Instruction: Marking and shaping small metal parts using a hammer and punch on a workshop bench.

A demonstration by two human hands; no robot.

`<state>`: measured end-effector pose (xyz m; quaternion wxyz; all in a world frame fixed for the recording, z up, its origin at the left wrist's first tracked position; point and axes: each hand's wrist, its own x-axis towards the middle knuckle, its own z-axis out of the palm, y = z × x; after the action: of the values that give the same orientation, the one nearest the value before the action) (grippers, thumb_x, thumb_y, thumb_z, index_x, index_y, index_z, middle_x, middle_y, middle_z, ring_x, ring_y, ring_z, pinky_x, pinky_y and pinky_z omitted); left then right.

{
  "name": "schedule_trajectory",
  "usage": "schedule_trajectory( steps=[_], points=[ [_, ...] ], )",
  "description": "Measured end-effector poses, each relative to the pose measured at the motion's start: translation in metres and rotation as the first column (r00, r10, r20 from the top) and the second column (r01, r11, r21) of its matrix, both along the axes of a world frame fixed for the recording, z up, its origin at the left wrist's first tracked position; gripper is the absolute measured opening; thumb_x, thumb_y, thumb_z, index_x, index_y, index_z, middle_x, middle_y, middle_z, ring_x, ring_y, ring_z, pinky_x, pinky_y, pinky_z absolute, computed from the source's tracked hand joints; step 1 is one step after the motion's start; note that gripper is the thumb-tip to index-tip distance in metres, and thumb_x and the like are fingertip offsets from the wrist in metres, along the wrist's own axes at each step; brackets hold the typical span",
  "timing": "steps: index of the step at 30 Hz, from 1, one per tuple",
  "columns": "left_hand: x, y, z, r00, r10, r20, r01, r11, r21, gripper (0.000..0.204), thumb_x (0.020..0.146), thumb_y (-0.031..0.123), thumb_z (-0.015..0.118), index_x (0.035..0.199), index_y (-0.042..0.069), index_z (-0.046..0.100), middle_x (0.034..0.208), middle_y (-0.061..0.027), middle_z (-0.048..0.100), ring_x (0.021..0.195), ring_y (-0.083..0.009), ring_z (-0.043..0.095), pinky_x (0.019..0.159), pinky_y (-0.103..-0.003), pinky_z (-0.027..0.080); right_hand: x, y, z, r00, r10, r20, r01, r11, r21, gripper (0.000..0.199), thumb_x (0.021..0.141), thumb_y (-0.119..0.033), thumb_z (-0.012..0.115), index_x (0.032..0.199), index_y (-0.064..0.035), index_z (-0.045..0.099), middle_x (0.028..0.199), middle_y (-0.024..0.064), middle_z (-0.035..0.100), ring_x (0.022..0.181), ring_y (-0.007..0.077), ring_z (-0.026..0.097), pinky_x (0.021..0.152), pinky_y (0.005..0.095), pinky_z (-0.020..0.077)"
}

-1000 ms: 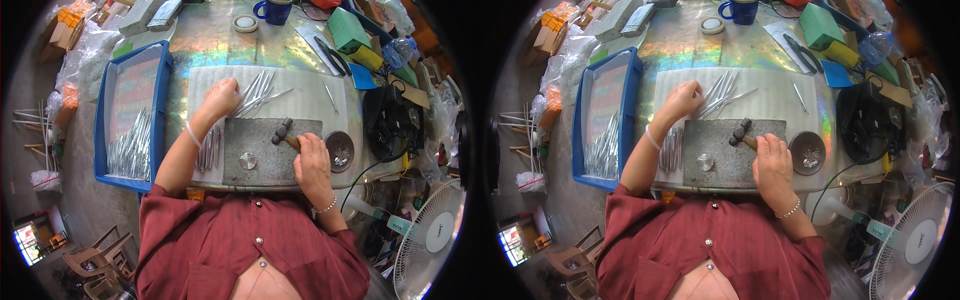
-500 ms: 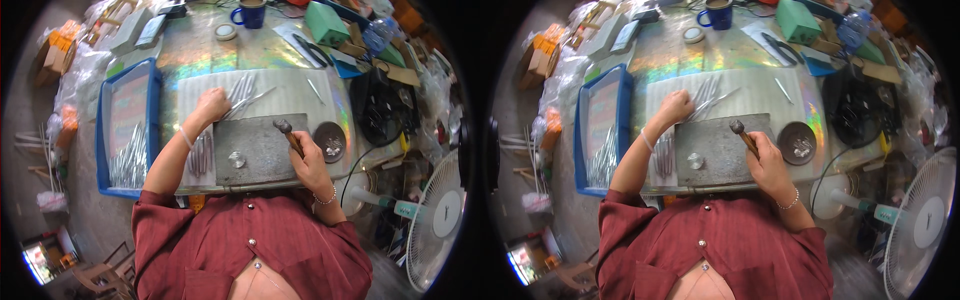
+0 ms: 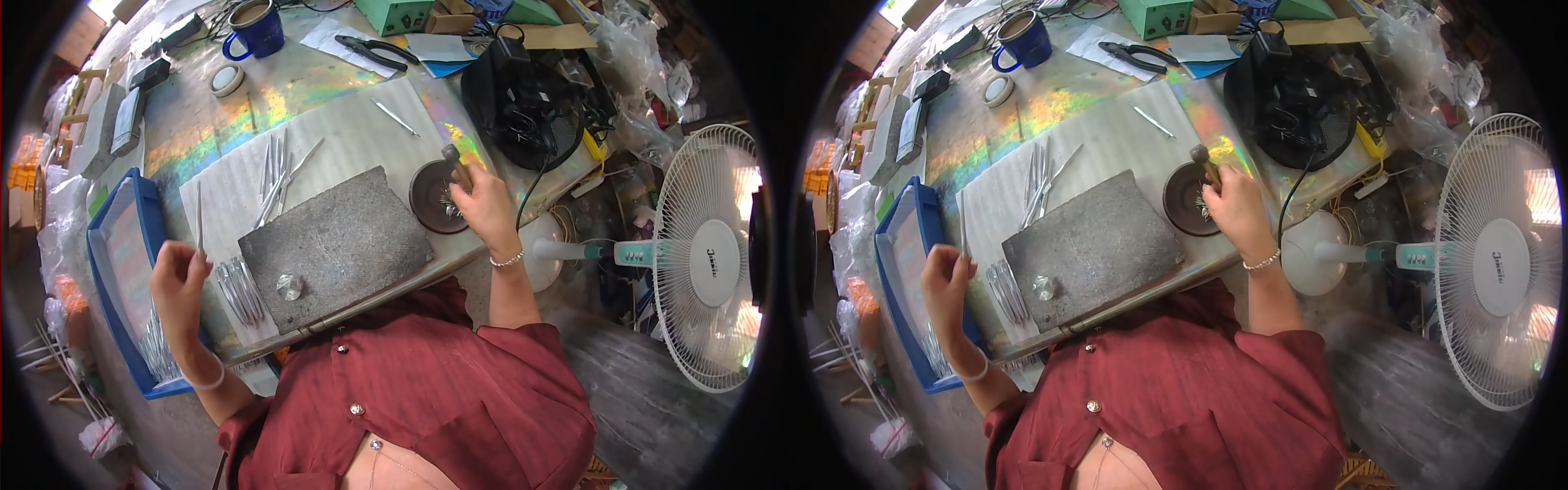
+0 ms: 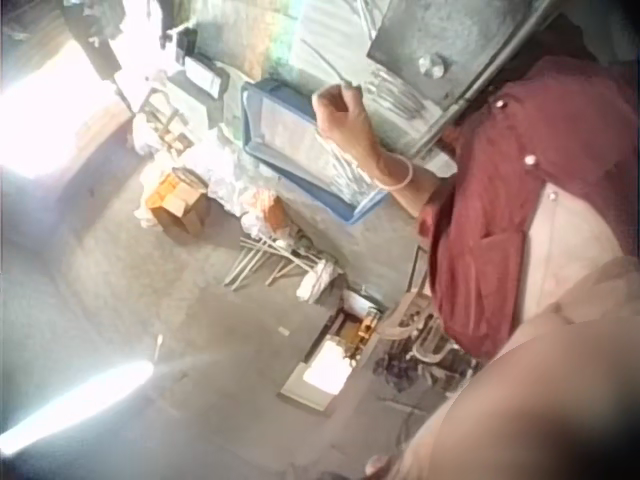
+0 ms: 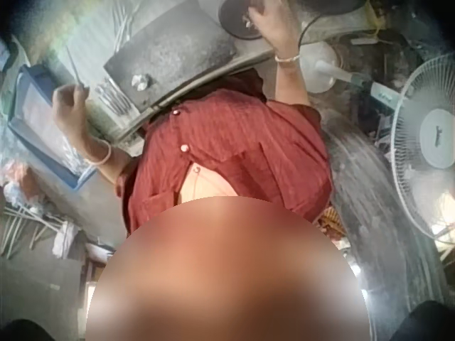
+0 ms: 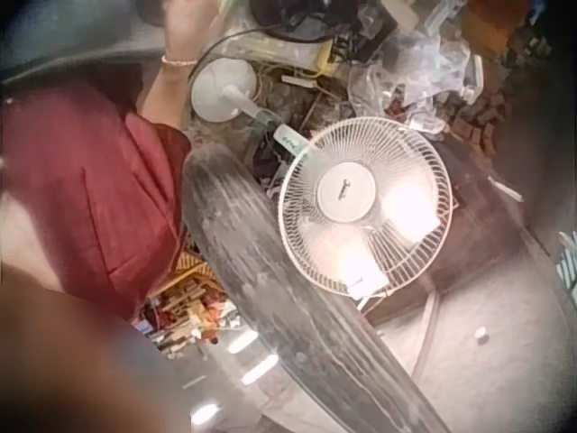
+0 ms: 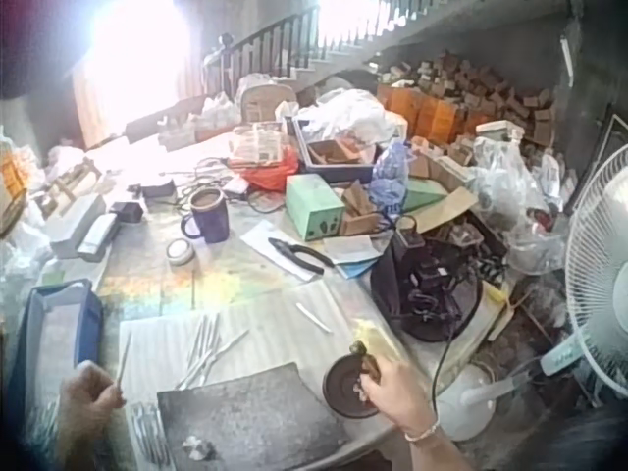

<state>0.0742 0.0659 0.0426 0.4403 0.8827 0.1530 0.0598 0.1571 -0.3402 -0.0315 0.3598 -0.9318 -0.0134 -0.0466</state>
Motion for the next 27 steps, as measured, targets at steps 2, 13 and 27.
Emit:
schedule_trajectory(
  steps=[2, 13, 27],
  points=[
    [-0.024, -0.006, 0.01, 1.0, 0.022, 0.011, -0.022, 1.0, 0.004, 0.007, 0.085, -0.001, 0.059, 0.084, -0.001, 0.053, 0.071, -0.0025, 0.057, 0.069, -0.008, 0.06, 0.064, -0.021, 0.048, 0.006, 0.005, -0.01, 1.0, 0.013, -0.023, -0.016, 0.992, -0.122, 0.02, 0.078, -0.015, 0.061, 0.085, 0.0038, 0.058, 0.079, 0.0208, 0.063, 0.074, 0.0349, 0.062, 0.068, 0.0421, 0.0481],
    [-0.085, -0.027, 0.028, 0.986, -0.145, 0.08, 0.132, 0.981, 0.141, 0.016, 0.077, -0.006, 0.064, 0.09, 0.0, 0.058, 0.08, -0.0121, 0.059, 0.07, -0.0235, 0.062, 0.063, -0.031, 0.05, 0.029, 0.009, -0.009, 0.953, 0.222, -0.208, -0.302, 0.779, -0.55, 0.017, 0.074, -0.012, 0.059, 0.083, 0.0012, 0.054, 0.084, 0.0241, 0.06, 0.082, 0.0426, 0.058, 0.071, 0.0515, 0.0456],
    [-0.087, -0.035, 0.017, 0.886, -0.433, 0.166, 0.331, 0.841, 0.428, 0.018, 0.073, 0.0, 0.06, 0.091, 0.001, 0.053, 0.078, -0.0112, 0.048, 0.068, -0.028, 0.054, 0.059, -0.035, 0.046, -0.005, 0.043, 0.036, 0.912, 0.344, -0.222, -0.102, 0.717, 0.69, 0.004, 0.087, -0.005, 0.055, 0.088, -0.0018, 0.053, 0.074, 0.0033, 0.056, 0.042, 0.0017, 0.037, 0.037, 0.017, 0.0284]
  ],
)
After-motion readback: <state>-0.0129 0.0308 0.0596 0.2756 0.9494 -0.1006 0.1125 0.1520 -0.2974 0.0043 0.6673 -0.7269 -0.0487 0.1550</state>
